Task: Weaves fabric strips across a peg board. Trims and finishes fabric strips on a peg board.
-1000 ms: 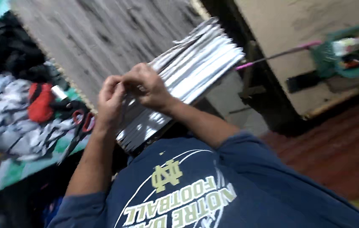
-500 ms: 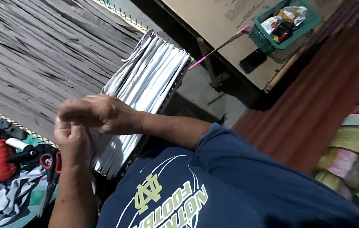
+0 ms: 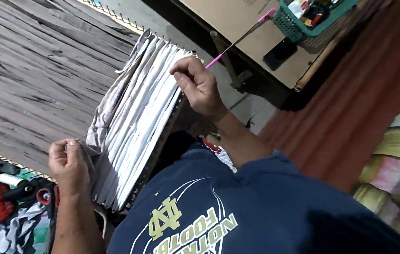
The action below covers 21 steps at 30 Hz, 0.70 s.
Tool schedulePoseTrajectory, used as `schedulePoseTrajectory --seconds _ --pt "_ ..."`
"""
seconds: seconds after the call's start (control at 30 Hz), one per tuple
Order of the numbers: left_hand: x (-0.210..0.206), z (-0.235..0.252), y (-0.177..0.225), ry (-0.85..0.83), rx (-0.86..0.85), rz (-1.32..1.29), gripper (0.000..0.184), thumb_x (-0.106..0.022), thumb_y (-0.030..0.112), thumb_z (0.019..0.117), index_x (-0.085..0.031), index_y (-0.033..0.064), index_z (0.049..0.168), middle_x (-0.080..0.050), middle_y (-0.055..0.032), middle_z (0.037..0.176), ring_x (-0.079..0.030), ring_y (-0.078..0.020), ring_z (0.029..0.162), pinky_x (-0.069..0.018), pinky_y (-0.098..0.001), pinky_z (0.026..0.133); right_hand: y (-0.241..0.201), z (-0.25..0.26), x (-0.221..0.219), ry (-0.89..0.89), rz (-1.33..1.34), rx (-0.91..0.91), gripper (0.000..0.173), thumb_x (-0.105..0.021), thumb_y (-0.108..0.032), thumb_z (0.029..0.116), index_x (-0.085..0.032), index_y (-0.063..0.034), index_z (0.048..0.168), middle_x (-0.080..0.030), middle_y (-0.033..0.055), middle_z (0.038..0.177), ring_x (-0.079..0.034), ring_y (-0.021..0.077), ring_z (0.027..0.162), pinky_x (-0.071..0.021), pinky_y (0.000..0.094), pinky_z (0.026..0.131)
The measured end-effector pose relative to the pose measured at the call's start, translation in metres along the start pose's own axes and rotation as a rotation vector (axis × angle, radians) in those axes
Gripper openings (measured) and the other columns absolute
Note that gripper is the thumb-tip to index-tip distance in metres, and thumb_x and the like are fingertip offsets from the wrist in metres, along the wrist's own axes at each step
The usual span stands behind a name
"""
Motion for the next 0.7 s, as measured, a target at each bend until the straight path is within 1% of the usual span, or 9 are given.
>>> schedulePoseTrajectory --seconds 0.1,0.2,0.27,0.37,0.43,0.47,0.5,0.6,0.7 --pt "-0.015 0.001 0.004 -0.029 0.023 0.068 0.006 -0.046 0.015 0.1053 -0.05 0.0119 0.109 -0.054 0.0148 0.088 -0.055 0.0089 0.076 -0.0501 -0.0141 0.074 0.017 -0.017 0.016 -0.026 0.079 -0.088 0.02 -0.051 0.003 0.1005 -0.064 0.0132 0.111 -0.068 0.0131 0.092 -0.063 0.0078 0.074 -0.0555 0.024 0.068" --pt "-0.016 0.003 -0.002 -0.037 0.018 0.159 0.015 -0.046 0.017 0.1055 -0.052 0.0049 0.11 -0.053 0.0099 0.09 -0.054 0.0075 0.077 -0.0495 -0.0152 0.075 0.049 -0.023 0.065 0.018 0.053 -0.227 0.028 -0.051 -0.003 0.1033 -0.061 0.0125 0.124 -0.073 0.0125 0.1 -0.069 0.0111 0.085 -0.0599 0.0292 0.075" --pt "-0.015 0.002 -0.005 -0.038 0.024 0.203 0.019 -0.046 0.018 0.1055 -0.053 0.001 0.112 -0.053 0.0064 0.093 -0.054 0.0061 0.08 -0.0489 -0.0161 0.077 0.095 -0.028 0.122 0.139 -0.13 -0.463 0.03 -0.049 -0.011 0.1068 -0.06 0.008 0.128 -0.072 0.013 0.105 -0.07 0.013 0.087 -0.0595 0.0304 0.076" --pt "-0.016 0.001 -0.01 -0.028 0.028 0.247 0.021 -0.045 0.017 0.1056 -0.053 -0.001 0.112 -0.053 0.005 0.094 -0.053 0.0063 0.08 -0.0483 -0.0154 0.077 0.188 -0.055 0.218 0.33 -0.519 -0.94 0.047 -0.054 -0.026 0.1051 -0.052 0.0011 0.143 -0.064 0.0225 0.13 -0.066 0.0308 0.114 -0.0542 0.0459 0.096" --pt "-0.018 0.0 -0.009 -0.012 0.052 0.272 0.022 -0.045 0.017 0.1055 -0.053 -0.0016 0.112 -0.054 0.005 0.093 -0.054 0.0068 0.079 -0.049 -0.0151 0.076 0.224 -0.074 0.266 0.382 -0.757 -1.166 0.064 -0.057 -0.034 0.102 -0.041 0.0 0.153 -0.052 0.03 0.144 -0.052 0.0433 0.134 -0.0427 0.0578 0.11" --pt "-0.02 -0.001 -0.008 -0.003 0.065 0.284 0.021 -0.045 0.018 0.1054 -0.053 -0.0013 0.111 -0.054 0.0059 0.091 -0.054 0.0077 0.078 -0.0488 -0.0142 0.075 0.235 -0.081 0.281 0.414 -0.819 -1.246 0.073 -0.058 -0.04 0.1008 -0.034 0.0002 0.157 -0.045 0.0318 0.151 -0.044 0.0459 0.141 -0.0361 0.0593 0.115" --pt "-0.022 -0.002 -0.007 0.004 0.07 0.294 0.021 -0.046 0.017 0.1053 -0.054 -0.0016 0.111 -0.054 0.0062 0.09 -0.054 0.0083 0.077 -0.0486 -0.0135 0.074 0.244 -0.087 0.293 0.446 -0.857 -1.316 0.083 -0.06 -0.046 0.0991 -0.027 -0.0002 0.16 -0.039 0.0319 0.155 -0.039 0.0463 0.145 -0.0328 0.0578 0.118" --pt "-0.026 -0.002 -0.005 0.002 0.064 0.353 0.024 -0.046 0.017 0.1052 -0.055 -0.0053 0.111 -0.055 0.0032 0.09 -0.053 0.0083 0.076 -0.0479 -0.0126 0.073 0.266 -0.095 0.311 0.484 -0.899 -1.48 0.101 -0.058 -0.061 0.0961 -0.012 -0.0039 0.164 -0.031 0.0293 0.161 -0.035 0.0438 0.147 -0.0336 0.0533 0.118" --pt "-0.028 -0.002 -0.006 -0.004 0.062 0.418 0.028 -0.046 0.018 0.1047 -0.056 -0.0071 0.11 -0.055 0.0 0.09 -0.052 0.0079 0.075 -0.0458 -0.0115 0.07 0.28 -0.087 0.316 0.483 -0.984 -1.517 0.106 -0.06 -0.065 0.0927 -0.012 -0.0046 0.164 -0.031 0.028 0.162 -0.035 0.0416 0.148 -0.0333 0.0514 0.118"
Point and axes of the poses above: each hand's wrist, its own z-axis towards the middle knuckle, its own x-axis out of the back of the hand, y = z × x, the point moved 6 cm from there along z, towards the middle knuckle
